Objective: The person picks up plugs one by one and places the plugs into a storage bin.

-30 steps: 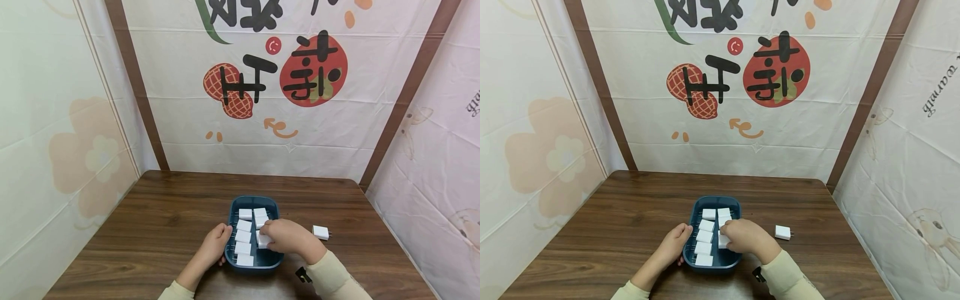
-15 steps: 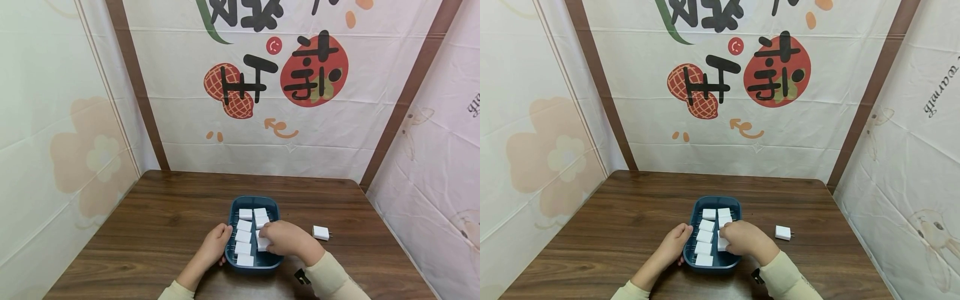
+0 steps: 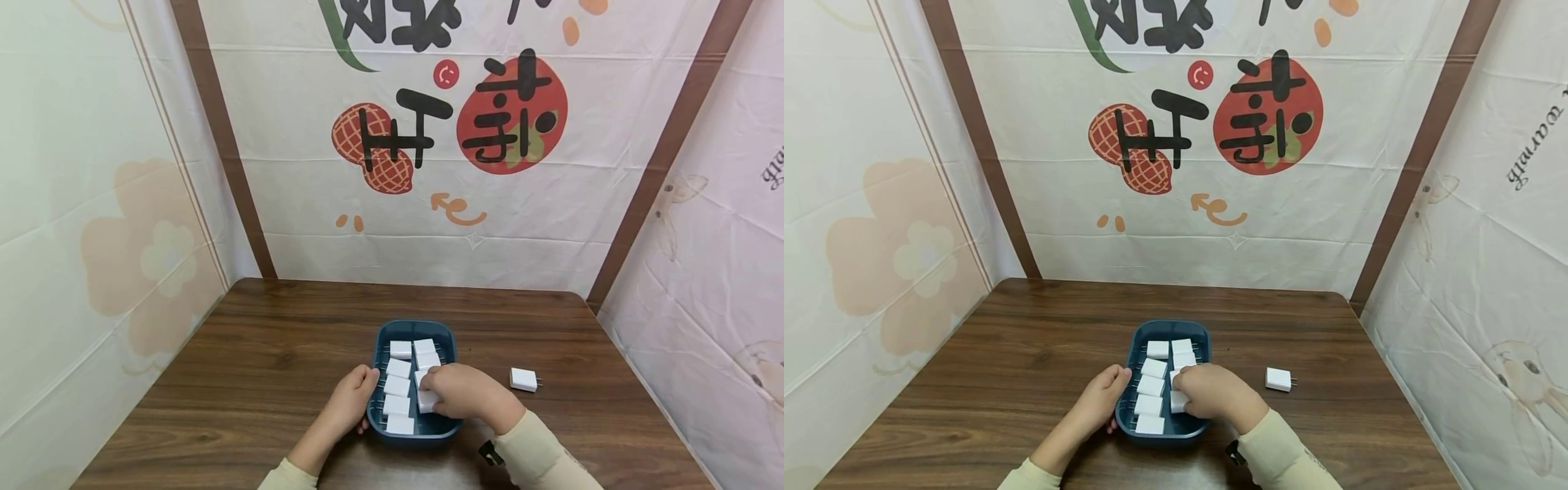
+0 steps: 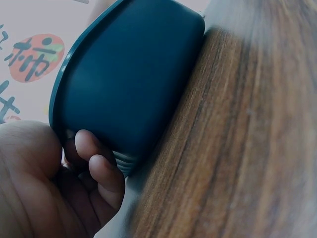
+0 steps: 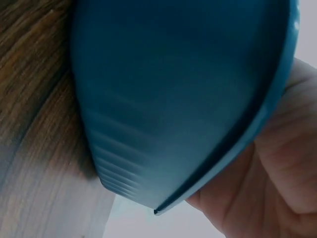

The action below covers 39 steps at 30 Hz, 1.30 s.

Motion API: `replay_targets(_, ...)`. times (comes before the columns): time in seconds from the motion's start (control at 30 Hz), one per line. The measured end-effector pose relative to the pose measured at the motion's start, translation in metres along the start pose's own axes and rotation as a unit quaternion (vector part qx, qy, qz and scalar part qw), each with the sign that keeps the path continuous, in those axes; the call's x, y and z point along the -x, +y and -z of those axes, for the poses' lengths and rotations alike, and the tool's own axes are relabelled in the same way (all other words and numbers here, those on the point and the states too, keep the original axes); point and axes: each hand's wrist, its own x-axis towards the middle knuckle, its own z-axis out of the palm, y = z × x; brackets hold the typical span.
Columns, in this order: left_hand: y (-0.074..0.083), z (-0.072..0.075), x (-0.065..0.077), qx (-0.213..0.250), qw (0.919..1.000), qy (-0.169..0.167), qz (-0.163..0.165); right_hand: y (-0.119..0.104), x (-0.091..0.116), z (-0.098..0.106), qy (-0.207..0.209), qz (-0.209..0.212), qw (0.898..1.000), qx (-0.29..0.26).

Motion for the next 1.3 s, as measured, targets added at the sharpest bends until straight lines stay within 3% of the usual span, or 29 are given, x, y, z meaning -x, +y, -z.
replay_targets(1.3,0.0006,-0.0006,0.0011,-0.001,1.0000,0.006,-0.006,-0.0068,-0.0068,-0.0085,0.018,-0.023,0.998,0.051)
